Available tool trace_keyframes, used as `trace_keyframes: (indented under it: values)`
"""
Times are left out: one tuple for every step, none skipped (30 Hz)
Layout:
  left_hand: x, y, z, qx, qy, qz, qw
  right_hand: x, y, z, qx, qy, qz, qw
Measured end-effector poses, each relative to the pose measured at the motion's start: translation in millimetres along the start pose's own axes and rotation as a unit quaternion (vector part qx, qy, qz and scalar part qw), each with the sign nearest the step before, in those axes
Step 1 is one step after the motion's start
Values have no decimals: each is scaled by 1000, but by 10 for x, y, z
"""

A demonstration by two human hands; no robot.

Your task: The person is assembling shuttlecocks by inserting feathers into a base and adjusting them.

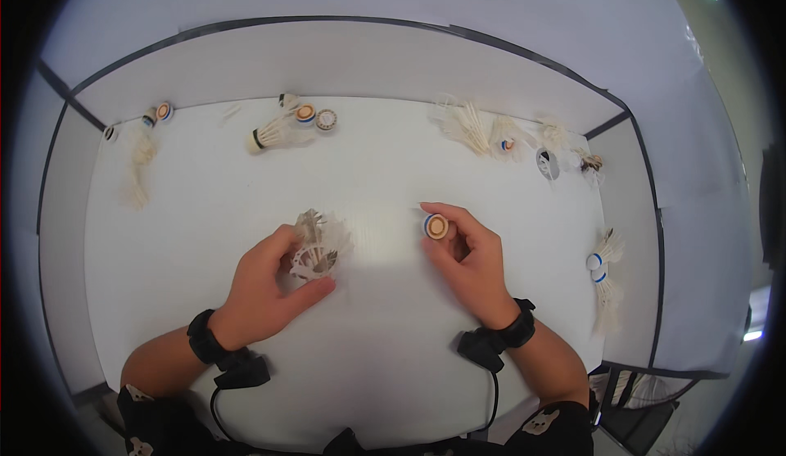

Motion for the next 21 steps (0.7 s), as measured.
trace_keyframes:
  values:
    - [-7,6,-10,-8,-2,6,1000,-7,16,-3,10,1,1,1000]
    - [-20,15,-12,-9,30,14,999,-11,33,-2,4,4,6,1000]
    - [-22,12,-18,-8,61,23,998,-15,30,-3,-3,7,8,1000]
    - [14,16,-35,-12,67,6,998,-14,32,-8,6,8,6,1000]
    - [30,14,-34,-11,69,0,998,-6,39,-9,-4,-6,12,1000]
    - [44,20,-30,-13,63,4,998,-19,55,-24,-16,-18,17,1000]
    - [40,28,-26,-16,58,8,998,-44,68,-34,-13,-7,8,1000]
    - [0,47,-36,-21,43,8,999,26,63,-6,-4,-28,-24,999]
    - [-6,45,-32,-27,46,14,999,89,60,15,5,-47,-55,997]
    - [1,44,-26,-24,62,2,998,86,70,-2,11,-42,-53,998]
    - [-4,45,-12,-21,80,-10,997,85,84,-23,-3,-65,-46,997]
    - [-43,71,-6,-13,100,-29,994,90,80,-21,-21,-91,-39,995]
    - [-44,65,-12,-14,104,-28,994,96,73,-16,-21,-87,-36,995]
    - [-25,54,-30,-18,99,-23,995,98,64,-10,-24,-102,-43,994]
    - [-21,70,-41,-16,97,-22,995,98,58,-5,-34,-118,-48,991]
    - [-37,73,-54,-21,91,-18,995,57,89,-69,-78,-93,22,992]
    - [-50,69,-59,-22,76,-6,997,46,90,-51,-89,-90,27,992]
    - [-38,68,-79,-22,59,3,998,19,64,-29,-61,-93,-4,994]
    - [-52,57,-90,-22,42,10,999,28,37,1,-33,-97,-33,994]
    - [-31,36,-67,-7,59,8,998,86,34,11,-31,-116,-26,992]
    - [-44,16,-71,2,68,1,998,55,48,-3,-43,-113,-20,992]
Point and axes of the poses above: each hand's wrist, its own y-axis away from the middle knuckle, its own z-axis out of the palm, x = y × z, the point moved 1 cm from there along -y, towards the middle knuckle, and after that the axes turned 7 degrees about -x, right-handed, at the moved point
